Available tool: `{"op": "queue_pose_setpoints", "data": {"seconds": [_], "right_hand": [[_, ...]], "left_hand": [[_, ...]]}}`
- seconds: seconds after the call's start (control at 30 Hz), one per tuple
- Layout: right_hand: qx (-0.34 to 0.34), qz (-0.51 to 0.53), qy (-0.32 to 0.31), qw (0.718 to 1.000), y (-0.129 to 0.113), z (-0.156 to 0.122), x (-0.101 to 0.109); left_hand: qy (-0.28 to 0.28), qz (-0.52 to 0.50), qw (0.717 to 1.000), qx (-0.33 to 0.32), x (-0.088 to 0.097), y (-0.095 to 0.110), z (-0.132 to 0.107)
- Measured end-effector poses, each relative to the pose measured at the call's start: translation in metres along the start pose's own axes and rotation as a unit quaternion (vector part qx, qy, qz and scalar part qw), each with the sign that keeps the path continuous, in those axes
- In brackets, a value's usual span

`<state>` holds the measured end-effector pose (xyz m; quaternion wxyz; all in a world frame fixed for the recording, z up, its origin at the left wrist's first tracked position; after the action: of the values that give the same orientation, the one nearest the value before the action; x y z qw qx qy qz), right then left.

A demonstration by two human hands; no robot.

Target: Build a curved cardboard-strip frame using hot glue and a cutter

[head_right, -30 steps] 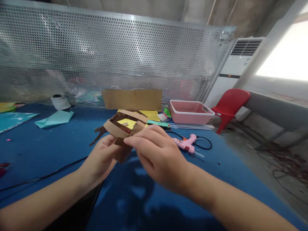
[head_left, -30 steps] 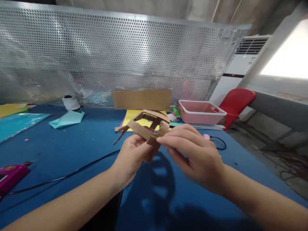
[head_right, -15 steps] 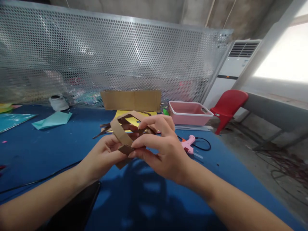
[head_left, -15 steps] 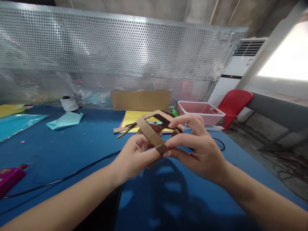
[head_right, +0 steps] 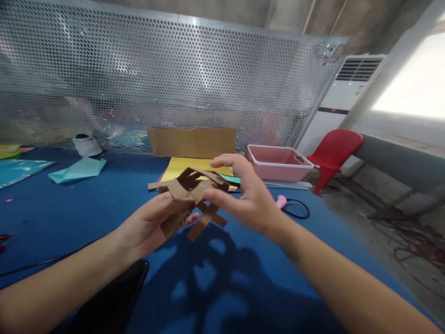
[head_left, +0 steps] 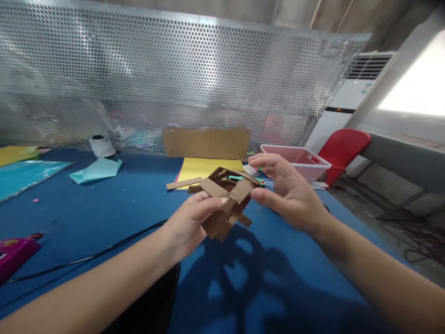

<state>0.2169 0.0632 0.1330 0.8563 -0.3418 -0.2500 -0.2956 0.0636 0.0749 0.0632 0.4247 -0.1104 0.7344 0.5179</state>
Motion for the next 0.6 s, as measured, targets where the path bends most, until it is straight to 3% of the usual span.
{"op": "queue_pose_setpoints", "data": {"seconds": [0.07,0.13,0.2,0.3,0.43,0.6], "right_hand": [[-0.047,-0.042,-0.093,0.994,0.041,-0.006,0.004],[-0.085,-0.152,-0.207,0.963,0.093,-0.022,0.009],[-0.057,-0.257,-0.261,0.929,0.137,-0.04,0.017],[-0.035,-0.27,-0.303,0.913,0.18,-0.067,0.018],[-0.013,-0.274,-0.322,0.906,0.19,-0.085,0.005],[0.07,-0.299,-0.318,0.897,0.162,-0.077,0.0]], "left_hand": [[0.018,-0.028,0.999,-0.011,0.011,0.007,-0.005],[0.04,-0.064,0.997,-0.02,0.024,0.012,-0.01],[0.044,-0.096,0.994,-0.022,0.034,0.012,-0.014],[0.019,-0.128,0.991,-0.017,0.038,0.008,-0.015],[0.027,-0.148,0.988,-0.02,0.032,0.003,-0.009],[0.072,-0.138,0.987,-0.042,0.021,0.012,0.002]]}}
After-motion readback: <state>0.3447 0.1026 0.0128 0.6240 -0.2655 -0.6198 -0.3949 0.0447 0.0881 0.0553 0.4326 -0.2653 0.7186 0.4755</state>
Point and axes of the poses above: each hand's wrist, its own z-axis towards the middle knuckle, its own x-axis out of the back of the hand, y = z × x, the point moved 7 cm from there along z, towards the middle knuckle, and after that the axes turned 15 degrees about -z, right-handed, at the moved point
